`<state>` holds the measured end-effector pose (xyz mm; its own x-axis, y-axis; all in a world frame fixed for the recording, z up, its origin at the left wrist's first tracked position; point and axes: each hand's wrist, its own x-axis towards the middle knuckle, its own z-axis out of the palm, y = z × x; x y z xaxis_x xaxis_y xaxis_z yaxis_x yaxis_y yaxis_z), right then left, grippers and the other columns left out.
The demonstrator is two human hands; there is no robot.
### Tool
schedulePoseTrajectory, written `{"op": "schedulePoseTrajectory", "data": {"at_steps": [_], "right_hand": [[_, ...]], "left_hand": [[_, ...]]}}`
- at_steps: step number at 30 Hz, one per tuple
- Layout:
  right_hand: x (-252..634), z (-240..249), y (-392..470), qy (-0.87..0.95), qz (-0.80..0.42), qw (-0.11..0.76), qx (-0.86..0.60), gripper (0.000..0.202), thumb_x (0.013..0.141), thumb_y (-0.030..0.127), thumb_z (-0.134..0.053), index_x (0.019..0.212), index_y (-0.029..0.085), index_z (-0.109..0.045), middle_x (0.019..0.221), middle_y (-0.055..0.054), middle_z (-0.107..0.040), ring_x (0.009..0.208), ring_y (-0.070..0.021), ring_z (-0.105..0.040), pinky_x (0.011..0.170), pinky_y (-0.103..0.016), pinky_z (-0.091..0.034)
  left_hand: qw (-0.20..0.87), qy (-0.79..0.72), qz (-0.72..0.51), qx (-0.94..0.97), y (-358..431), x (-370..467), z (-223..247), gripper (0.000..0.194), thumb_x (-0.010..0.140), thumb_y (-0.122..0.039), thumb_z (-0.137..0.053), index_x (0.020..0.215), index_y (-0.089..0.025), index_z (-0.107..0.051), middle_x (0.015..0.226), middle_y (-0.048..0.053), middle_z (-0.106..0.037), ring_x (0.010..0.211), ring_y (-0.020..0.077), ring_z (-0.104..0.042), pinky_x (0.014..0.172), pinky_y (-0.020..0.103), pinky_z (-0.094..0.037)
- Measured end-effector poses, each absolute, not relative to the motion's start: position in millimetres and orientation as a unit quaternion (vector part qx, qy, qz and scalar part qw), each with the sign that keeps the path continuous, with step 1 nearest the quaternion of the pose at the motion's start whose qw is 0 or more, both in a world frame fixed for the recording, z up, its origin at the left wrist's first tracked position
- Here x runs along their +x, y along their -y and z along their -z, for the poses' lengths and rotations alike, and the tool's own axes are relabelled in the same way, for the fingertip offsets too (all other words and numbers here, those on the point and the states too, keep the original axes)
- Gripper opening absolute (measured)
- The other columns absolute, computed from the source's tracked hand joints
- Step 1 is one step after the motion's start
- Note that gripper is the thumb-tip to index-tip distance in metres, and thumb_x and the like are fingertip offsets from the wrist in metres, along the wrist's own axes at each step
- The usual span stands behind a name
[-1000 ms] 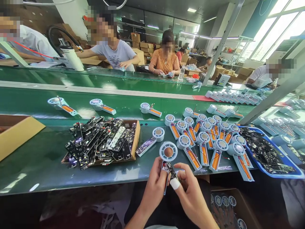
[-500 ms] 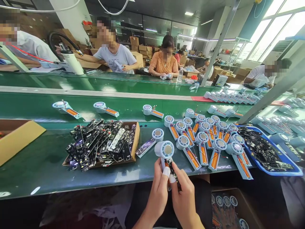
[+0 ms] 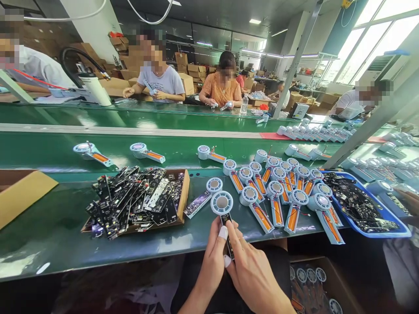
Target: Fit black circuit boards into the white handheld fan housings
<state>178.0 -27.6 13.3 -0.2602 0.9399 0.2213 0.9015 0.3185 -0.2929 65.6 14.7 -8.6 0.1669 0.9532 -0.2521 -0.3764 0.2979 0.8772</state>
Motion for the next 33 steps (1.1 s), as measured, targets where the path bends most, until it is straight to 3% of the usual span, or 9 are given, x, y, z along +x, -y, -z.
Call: {"op": "schedulePoseTrajectory", "data": {"at_steps": [3,7,10,12,14,19,26,31,33], "right_hand": [[176,-5,22,0.795,-0.02,0.247,-0.554,0.075,0.097,0.013,-0.035,0.161,0.017,0.003,0.138,-0.02,-0.06,0.121,-0.0281,-0.064,0.083,-0.036,-0.061],[178,7,21,0.758,0.009,0.287,-0.586,0.072,0.097,0.014,-0.032,0.161,0.018,0.0,0.119,-0.016,-0.068,0.1,-0.0264,-0.072,0.073,-0.035,-0.063],[183,17,19,0.736,0.031,0.271,-0.62,0.067,0.098,0.015,-0.033,0.16,0.017,-0.007,0.098,-0.012,-0.07,0.081,-0.0257,-0.072,0.064,-0.033,-0.061],[185,22,12,0.735,0.054,0.226,-0.637,0.065,0.097,0.015,-0.035,0.159,0.017,-0.015,0.086,-0.009,-0.066,0.073,-0.0254,-0.069,0.059,-0.033,-0.059],[185,25,1,0.741,0.084,0.178,-0.642,0.064,0.095,0.011,-0.038,0.157,0.017,-0.023,0.09,-0.011,-0.065,0.075,-0.0261,-0.068,0.061,-0.034,-0.058],[179,13,-32,0.762,0.082,0.097,-0.635,0.07,0.087,-0.001,-0.042,0.153,0.021,-0.032,0.13,-0.019,-0.056,0.09,-0.0257,-0.069,0.07,-0.034,-0.058],[157,-29,-57,0.754,-0.049,0.07,-0.652,0.029,0.098,0.018,-0.043,0.121,0.017,-0.061,0.116,-0.017,-0.061,0.099,-0.0279,-0.067,0.083,-0.039,-0.053],[116,-33,-70,0.709,-0.094,0.059,-0.697,0.046,0.083,0.018,-0.067,0.128,0.011,-0.059,0.117,-0.025,-0.064,0.109,-0.0376,-0.063,0.082,-0.047,-0.054],[99,-24,-82,0.643,-0.077,0.074,-0.759,0.036,0.092,0.01,-0.053,0.128,0.008,-0.059,0.123,-0.03,-0.062,0.111,-0.0369,-0.063,0.08,-0.048,-0.055]], "left_hand": [[0.665,-0.455,-0.466,0.367,-15,66,7,0.057,0.088,-0.057,-0.055,0.133,-0.022,-0.049,0.13,0.011,-0.067,0.125,0.0268,-0.061,0.106,0.04,-0.048],[0.562,-0.496,-0.396,0.53,-23,54,-2,0.042,0.095,-0.047,-0.047,0.125,-0.021,-0.06,0.124,0.011,-0.071,0.119,0.0265,-0.065,0.098,0.037,-0.052],[0.37,-0.511,-0.38,0.676,-43,40,-15,0.039,0.1,-0.037,-0.035,0.116,-0.018,-0.066,0.116,0.013,-0.074,0.109,0.0273,-0.069,0.093,0.041,-0.054],[0.189,-0.559,-0.378,0.714,-62,33,-25,0.038,0.099,-0.028,-0.034,0.116,-0.014,-0.065,0.122,0.017,-0.07,0.117,0.0305,-0.064,0.1,0.045,-0.049],[0.082,-0.613,-0.31,0.722,-80,30,-33,0.036,0.098,-0.023,-0.036,0.114,-0.009,-0.065,0.125,0.022,-0.067,0.121,0.035,-0.06,0.102,0.049,-0.046],[0.097,-0.639,-0.192,0.739,-99,32,-40,0.04,0.104,-0.025,-0.031,0.101,-0.014,-0.069,0.101,0.014,-0.074,0.099,0.0299,-0.07,0.084,0.039,-0.052],[0.124,-0.646,-0.186,0.73,-97,33,-42,0.044,0.105,-0.032,-0.029,0.104,-0.019,-0.072,0.106,0.009,-0.076,0.103,0.0259,-0.072,0.08,0.031,-0.05],[0.152,-0.635,-0.153,0.741,-100,29,-48,0.05,0.103,-0.035,-0.027,0.101,-0.018,-0.074,0.108,0.014,-0.077,0.101,0.031,-0.072,0.076,0.035,-0.052],[0.162,-0.62,-0.136,0.755,-104,28,-46,0.05,0.1,-0.035,-0.028,0.102,-0.016,-0.074,0.103,0.017,-0.078,0.099,0.0341,-0.073,0.075,0.038,-0.053]]}}
